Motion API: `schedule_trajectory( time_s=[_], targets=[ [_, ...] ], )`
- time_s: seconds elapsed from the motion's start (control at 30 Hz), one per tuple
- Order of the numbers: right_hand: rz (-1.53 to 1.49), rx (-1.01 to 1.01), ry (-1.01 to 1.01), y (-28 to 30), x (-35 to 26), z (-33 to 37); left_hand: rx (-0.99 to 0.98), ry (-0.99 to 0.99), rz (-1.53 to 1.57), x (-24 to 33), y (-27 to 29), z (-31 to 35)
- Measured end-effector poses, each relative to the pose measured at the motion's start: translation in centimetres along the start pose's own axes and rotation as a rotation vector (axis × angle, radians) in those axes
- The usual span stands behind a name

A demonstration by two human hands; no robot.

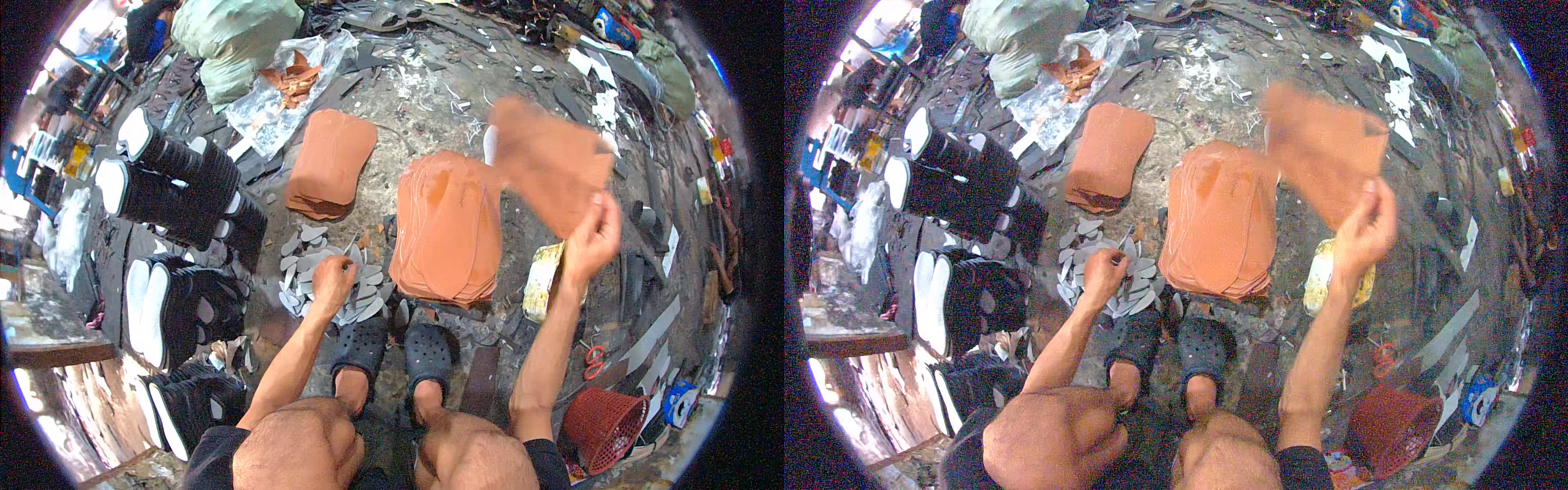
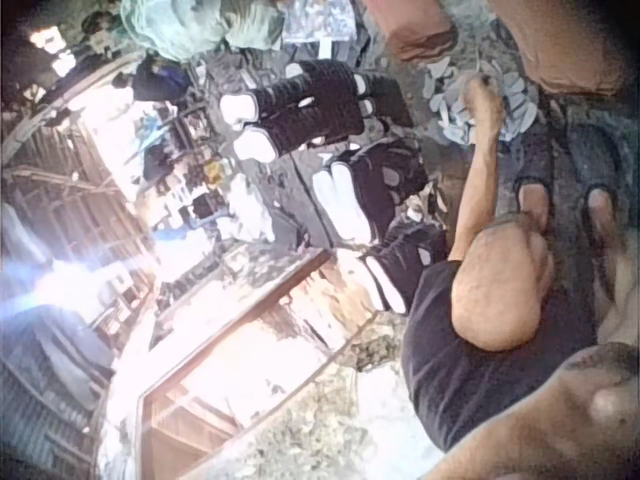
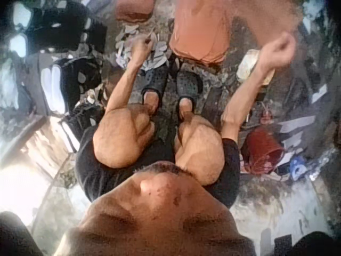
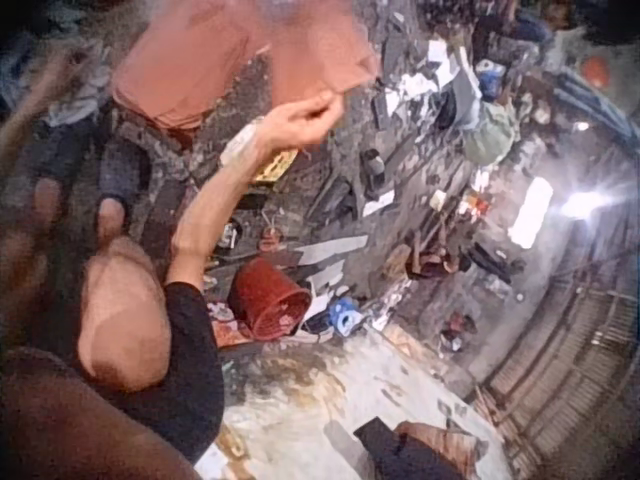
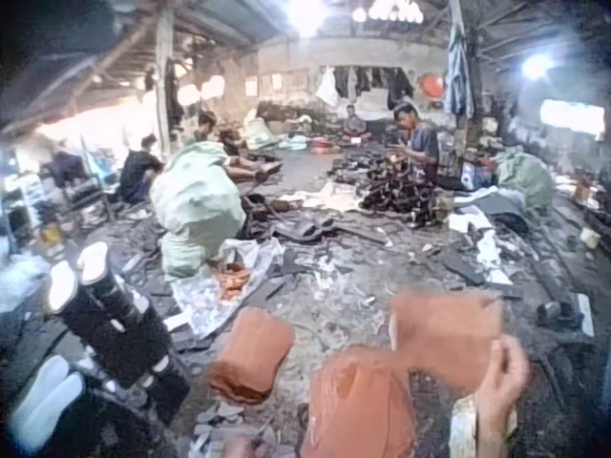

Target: The person sits on the floor and repeatedly smooths the edges of stacked reddish-brown leather pieces using a small white tool. They lift, align, and rub the edges of the stack, occasionally flipping the stack over to work on different sides.

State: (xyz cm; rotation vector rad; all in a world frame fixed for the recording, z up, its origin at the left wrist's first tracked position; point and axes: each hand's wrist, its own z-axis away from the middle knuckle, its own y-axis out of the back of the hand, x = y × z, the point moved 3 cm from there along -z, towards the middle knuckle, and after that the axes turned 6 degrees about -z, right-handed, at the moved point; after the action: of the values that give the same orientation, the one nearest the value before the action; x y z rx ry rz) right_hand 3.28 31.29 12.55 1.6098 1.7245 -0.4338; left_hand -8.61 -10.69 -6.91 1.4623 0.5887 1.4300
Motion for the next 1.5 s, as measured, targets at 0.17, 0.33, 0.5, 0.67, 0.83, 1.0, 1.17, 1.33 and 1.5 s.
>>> schedule_trajectory(
  time_s=[0.17,0.33,0.5,0.67,0.83,1.0,1.17,1.33,1.5],
  targets=[
    [0.034,-0.445,0.569,1.1,-12.5,-0.7,-0.010,-0.025,-0.129,-0.6,-2.5,0.3],
    [0.070,-0.956,0.441,1.2,-6.7,10.0,0.026,0.071,-0.010,0.9,-3.3,0.3],
    [-0.028,-1.156,0.246,1.5,-7.9,14.3,0.179,-0.073,0.119,1.5,0.9,2.5],
    [-0.495,-1.008,-0.535,-2.7,-10.1,18.8,-0.148,-0.272,0.341,7.2,6.0,5.0],
    [-0.488,-1.077,-0.648,-6.9,-8.1,24.1,0.036,-0.352,0.424,5.7,6.8,5.4],
    [-0.438,-1.136,-0.643,-6.5,-11.8,22.9,0.294,-0.317,0.292,5.5,8.3,7.3],
    [-0.461,-0.859,-0.445,-5.1,-10.0,21.1,0.016,-0.080,0.850,9.6,6.2,8.1],
    [-0.574,-1.070,-0.311,-2.2,-9.1,19.2,-0.459,-0.142,0.714,9.1,5.4,6.0],
    [0.145,-0.924,0.291,0.8,-5.7,17.7,-0.319,0.090,1.146,10.9,3.9,1.7]
  ],
)
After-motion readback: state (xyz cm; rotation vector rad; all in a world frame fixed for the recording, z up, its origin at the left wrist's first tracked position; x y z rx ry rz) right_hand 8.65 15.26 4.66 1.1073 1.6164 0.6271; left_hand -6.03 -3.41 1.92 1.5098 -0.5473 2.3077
